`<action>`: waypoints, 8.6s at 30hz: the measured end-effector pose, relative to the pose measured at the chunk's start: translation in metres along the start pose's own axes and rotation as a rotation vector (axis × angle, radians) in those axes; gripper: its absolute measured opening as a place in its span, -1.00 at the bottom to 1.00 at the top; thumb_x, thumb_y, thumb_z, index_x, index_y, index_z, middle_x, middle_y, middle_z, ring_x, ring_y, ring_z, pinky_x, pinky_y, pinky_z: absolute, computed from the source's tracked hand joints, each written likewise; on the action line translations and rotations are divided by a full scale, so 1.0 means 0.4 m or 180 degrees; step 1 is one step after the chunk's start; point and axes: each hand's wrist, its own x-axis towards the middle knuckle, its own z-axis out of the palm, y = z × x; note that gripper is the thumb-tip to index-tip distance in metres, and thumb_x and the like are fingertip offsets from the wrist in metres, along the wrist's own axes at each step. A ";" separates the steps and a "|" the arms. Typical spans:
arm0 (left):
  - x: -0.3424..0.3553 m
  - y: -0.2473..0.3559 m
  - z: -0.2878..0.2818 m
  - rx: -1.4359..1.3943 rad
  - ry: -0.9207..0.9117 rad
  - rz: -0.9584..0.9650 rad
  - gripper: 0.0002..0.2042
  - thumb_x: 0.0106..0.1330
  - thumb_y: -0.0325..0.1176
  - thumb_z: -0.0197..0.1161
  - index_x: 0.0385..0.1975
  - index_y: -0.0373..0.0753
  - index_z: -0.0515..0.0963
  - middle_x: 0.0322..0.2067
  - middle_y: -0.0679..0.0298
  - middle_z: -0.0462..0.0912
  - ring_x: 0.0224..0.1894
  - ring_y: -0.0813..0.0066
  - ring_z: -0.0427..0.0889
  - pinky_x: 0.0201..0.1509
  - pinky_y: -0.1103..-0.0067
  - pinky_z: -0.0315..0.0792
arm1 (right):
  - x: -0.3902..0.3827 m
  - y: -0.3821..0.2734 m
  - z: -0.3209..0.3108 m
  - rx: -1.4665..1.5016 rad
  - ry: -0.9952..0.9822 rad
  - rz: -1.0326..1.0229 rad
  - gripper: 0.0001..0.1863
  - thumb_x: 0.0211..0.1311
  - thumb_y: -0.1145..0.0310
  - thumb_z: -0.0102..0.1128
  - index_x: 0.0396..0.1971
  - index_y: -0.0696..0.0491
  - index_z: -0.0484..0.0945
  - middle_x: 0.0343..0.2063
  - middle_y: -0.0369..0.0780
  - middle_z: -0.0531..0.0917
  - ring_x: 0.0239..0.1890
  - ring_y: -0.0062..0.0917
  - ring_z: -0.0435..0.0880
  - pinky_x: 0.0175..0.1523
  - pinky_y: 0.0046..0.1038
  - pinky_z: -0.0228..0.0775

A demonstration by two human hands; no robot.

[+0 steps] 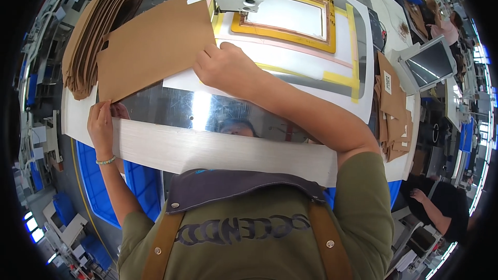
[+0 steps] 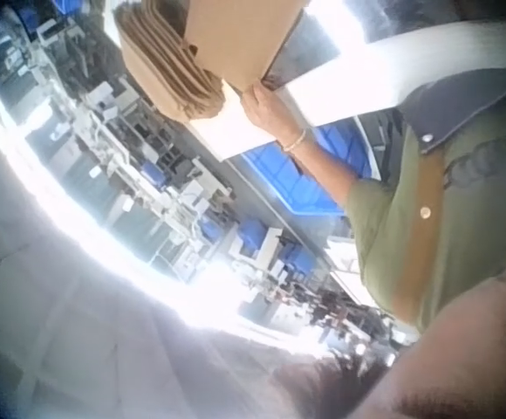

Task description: Sewing a small leather label or rectangular piece onto a larger leather item using an industrial sewing machine.

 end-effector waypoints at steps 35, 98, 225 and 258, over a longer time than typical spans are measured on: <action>0.440 0.466 0.214 -0.0933 -0.0349 0.1682 -0.49 0.43 -0.38 0.33 0.40 -0.19 0.56 0.41 0.17 0.57 0.55 0.11 0.37 0.51 0.22 0.35 | -0.545 0.251 -0.227 -0.0653 -0.0798 0.2207 -0.73 0.40 0.27 0.30 -0.02 0.08 0.67 0.04 -0.21 0.67 0.17 -0.35 0.62 0.14 -0.21 0.55; 0.419 0.422 0.207 -0.1363 -0.0470 0.1277 -0.52 0.39 -0.28 0.45 0.31 -0.16 0.66 0.44 0.11 0.55 0.46 0.01 0.51 0.51 0.24 0.39 | -0.611 0.189 -0.207 0.0062 -0.0804 0.2803 -0.46 0.66 0.02 0.05 0.47 -0.08 0.53 0.53 -0.12 0.44 0.61 -0.12 0.26 0.65 -0.04 -0.02; 0.807 0.496 0.479 -0.2577 -0.0625 0.2653 -0.68 0.52 -0.49 0.21 0.22 -0.29 0.62 0.25 0.13 0.68 0.29 0.32 0.63 0.48 0.42 0.42 | -0.195 0.316 0.089 0.1663 -0.0085 0.1217 -0.48 0.26 0.68 0.18 0.11 -0.12 0.82 0.21 -0.25 0.72 0.33 -0.28 0.59 0.48 -0.21 0.41; 0.762 0.400 0.602 -0.2893 -0.1103 0.1785 -0.56 0.46 -0.42 0.31 0.32 -0.25 0.56 0.30 -0.02 0.65 0.37 -0.01 0.58 0.44 0.28 0.45 | -0.156 0.319 0.062 0.1079 -0.0649 0.1618 -0.58 0.34 0.51 0.16 0.16 0.07 0.75 0.28 -0.23 0.69 0.34 -0.26 0.56 0.48 -0.19 0.40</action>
